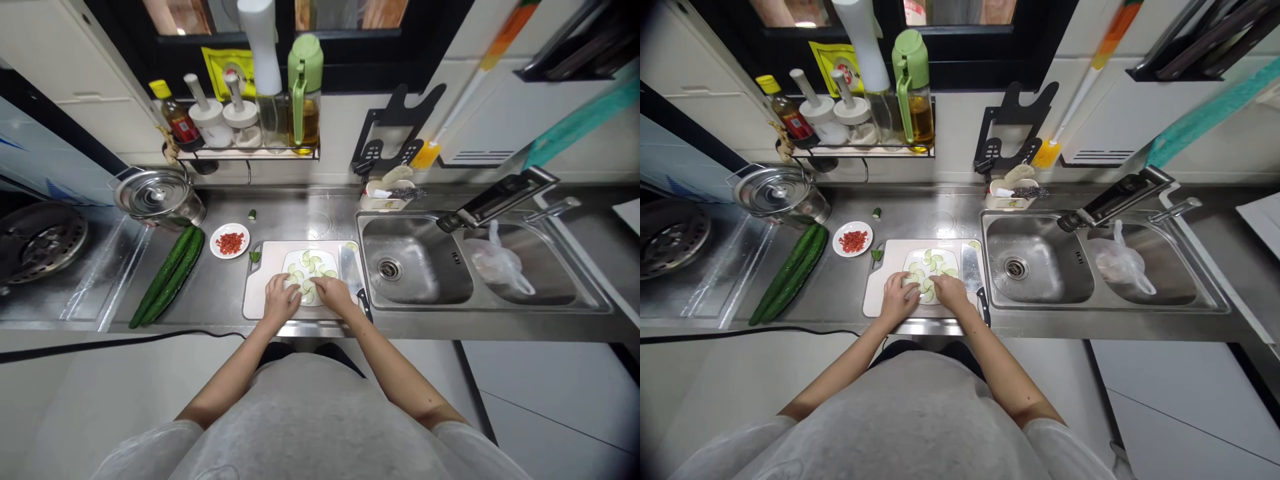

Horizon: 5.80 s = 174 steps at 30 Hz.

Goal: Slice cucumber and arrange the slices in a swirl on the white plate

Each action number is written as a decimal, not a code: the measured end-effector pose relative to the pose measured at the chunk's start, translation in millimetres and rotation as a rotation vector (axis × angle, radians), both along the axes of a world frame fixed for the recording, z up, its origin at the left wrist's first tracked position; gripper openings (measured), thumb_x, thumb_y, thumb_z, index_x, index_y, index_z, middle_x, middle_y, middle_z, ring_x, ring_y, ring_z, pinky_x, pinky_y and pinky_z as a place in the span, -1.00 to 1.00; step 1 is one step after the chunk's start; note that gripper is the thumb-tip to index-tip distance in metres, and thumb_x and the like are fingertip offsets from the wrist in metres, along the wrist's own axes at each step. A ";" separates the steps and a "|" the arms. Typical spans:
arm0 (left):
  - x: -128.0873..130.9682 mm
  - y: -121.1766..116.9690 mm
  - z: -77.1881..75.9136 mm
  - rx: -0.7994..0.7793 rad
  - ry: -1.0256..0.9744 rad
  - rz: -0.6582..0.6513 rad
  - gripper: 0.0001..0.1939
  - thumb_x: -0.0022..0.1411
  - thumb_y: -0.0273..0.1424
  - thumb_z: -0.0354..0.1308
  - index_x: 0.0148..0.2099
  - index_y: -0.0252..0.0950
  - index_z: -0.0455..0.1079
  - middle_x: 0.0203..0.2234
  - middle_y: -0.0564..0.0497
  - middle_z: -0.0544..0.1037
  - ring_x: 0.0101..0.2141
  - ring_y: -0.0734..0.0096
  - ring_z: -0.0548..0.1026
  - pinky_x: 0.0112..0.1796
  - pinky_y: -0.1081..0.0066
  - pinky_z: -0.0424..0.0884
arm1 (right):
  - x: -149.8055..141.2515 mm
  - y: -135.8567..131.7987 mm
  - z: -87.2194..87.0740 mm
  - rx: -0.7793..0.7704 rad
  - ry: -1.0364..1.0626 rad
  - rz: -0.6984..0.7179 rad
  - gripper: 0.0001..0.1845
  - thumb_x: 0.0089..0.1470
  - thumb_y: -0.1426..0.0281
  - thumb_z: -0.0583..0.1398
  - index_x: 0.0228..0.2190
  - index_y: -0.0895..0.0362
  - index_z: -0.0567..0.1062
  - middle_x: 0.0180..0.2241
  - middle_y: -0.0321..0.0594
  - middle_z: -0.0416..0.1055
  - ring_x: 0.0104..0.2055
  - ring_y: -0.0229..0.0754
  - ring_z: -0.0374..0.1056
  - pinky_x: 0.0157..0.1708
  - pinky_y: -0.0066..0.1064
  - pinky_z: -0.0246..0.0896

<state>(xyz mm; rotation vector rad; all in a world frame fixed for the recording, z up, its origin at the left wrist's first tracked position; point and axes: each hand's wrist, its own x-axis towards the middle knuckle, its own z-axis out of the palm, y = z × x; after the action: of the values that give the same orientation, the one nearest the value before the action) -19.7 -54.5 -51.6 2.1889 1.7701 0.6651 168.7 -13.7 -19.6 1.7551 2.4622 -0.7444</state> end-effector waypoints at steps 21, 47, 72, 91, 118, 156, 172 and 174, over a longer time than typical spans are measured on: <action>-89.7 27.1 8.3 0.143 -0.046 0.461 -0.80 0.22 -0.29 0.07 -0.22 -0.17 0.51 -0.06 -0.10 0.37 -0.02 0.19 0.33 0.00 0.16 0.25 | 65.5 -18.1 4.2 0.493 0.471 -0.495 -0.52 0.14 0.14 0.02 -0.17 0.21 0.54 -0.50 -0.18 0.48 -0.50 -0.23 0.33 -0.39 -0.41 0.25; -176.7 133.4 8.4 -0.192 0.181 0.598 -0.82 0.18 -0.29 0.09 -0.25 -0.17 0.51 -0.12 -0.10 0.39 -0.05 0.14 0.28 -0.08 0.20 0.23 | 22.7 -32.0 2.9 0.481 0.541 -0.338 -0.60 0.15 0.17 0.06 -0.22 0.16 0.55 -0.28 -0.08 0.56 -0.40 -0.18 0.46 -0.36 -0.42 0.35; -186.9 146.4 -7.7 -0.219 -0.168 0.678 -0.88 0.16 -0.41 0.07 -0.33 -0.24 0.43 -0.35 -0.01 0.56 -0.32 0.37 0.46 -0.25 0.42 0.29 | 18.3 -19.0 -0.9 0.487 0.530 -0.273 -0.65 0.18 0.23 0.05 -0.22 0.14 0.54 -0.27 -0.11 0.56 -0.38 -0.17 0.47 -0.38 -0.41 0.36; -191.9 154.1 -20.7 -0.217 -0.811 0.676 -0.77 0.13 -0.33 0.11 -0.24 -0.38 0.48 -0.49 -0.05 0.55 -0.52 0.50 0.44 -0.39 0.45 0.39 | 14.9 -18.9 -3.2 0.438 0.489 -0.278 -0.62 0.17 0.20 0.03 -0.22 0.11 0.55 -0.26 -0.11 0.56 -0.33 -0.13 0.49 -0.31 -0.35 0.39; -186.8 153.6 -2.9 -0.273 0.141 0.579 -0.89 0.09 -0.37 0.14 -0.38 -0.24 0.49 -0.26 -0.12 0.52 -0.23 0.26 0.47 -0.24 0.40 0.34 | 12.4 -21.3 2.6 0.431 0.482 -0.276 -0.64 0.16 0.22 0.03 -0.23 0.12 0.55 -0.28 -0.13 0.56 -0.34 -0.14 0.48 -0.33 -0.36 0.37; 7.7 81.1 30.3 -0.229 -0.326 -0.180 -0.88 0.20 -0.33 0.12 -0.23 -0.18 0.46 -0.25 0.00 0.46 -0.15 0.34 0.41 -0.09 0.36 0.32 | 0.1 43.7 5.4 0.087 0.436 -0.090 -0.85 0.16 0.39 0.06 -0.38 0.10 0.42 -0.34 -0.25 0.41 -0.29 -0.23 0.29 -0.33 -0.46 0.09; 26.2 119.6 8.8 -0.344 -0.028 0.167 -0.87 0.18 -0.26 0.15 -0.25 -0.18 0.42 -0.23 -0.04 0.42 -0.11 0.23 0.32 -0.09 0.28 0.17 | -12.3 84.3 -23.7 0.120 0.024 -0.039 -0.76 0.23 0.34 0.02 -0.27 0.12 0.47 -0.23 -0.15 0.45 -0.18 -0.14 0.26 -0.22 -0.37 -0.06; 29.2 121.0 8.3 -0.365 0.005 0.158 -0.87 0.19 -0.26 0.15 -0.25 -0.17 0.42 -0.21 -0.02 0.41 -0.10 0.25 0.32 -0.09 0.29 0.16 | -13.2 85.4 -23.8 0.108 -0.001 -0.035 -0.74 0.23 0.34 0.01 -0.26 0.12 0.48 -0.21 -0.14 0.45 -0.17 -0.14 0.26 -0.22 -0.37 -0.07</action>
<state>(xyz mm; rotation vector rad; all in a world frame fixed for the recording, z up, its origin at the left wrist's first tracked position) 9.6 66.5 -43.2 1.8252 1.9065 0.3326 155.5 71.6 -43.5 1.8374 2.5223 -0.6241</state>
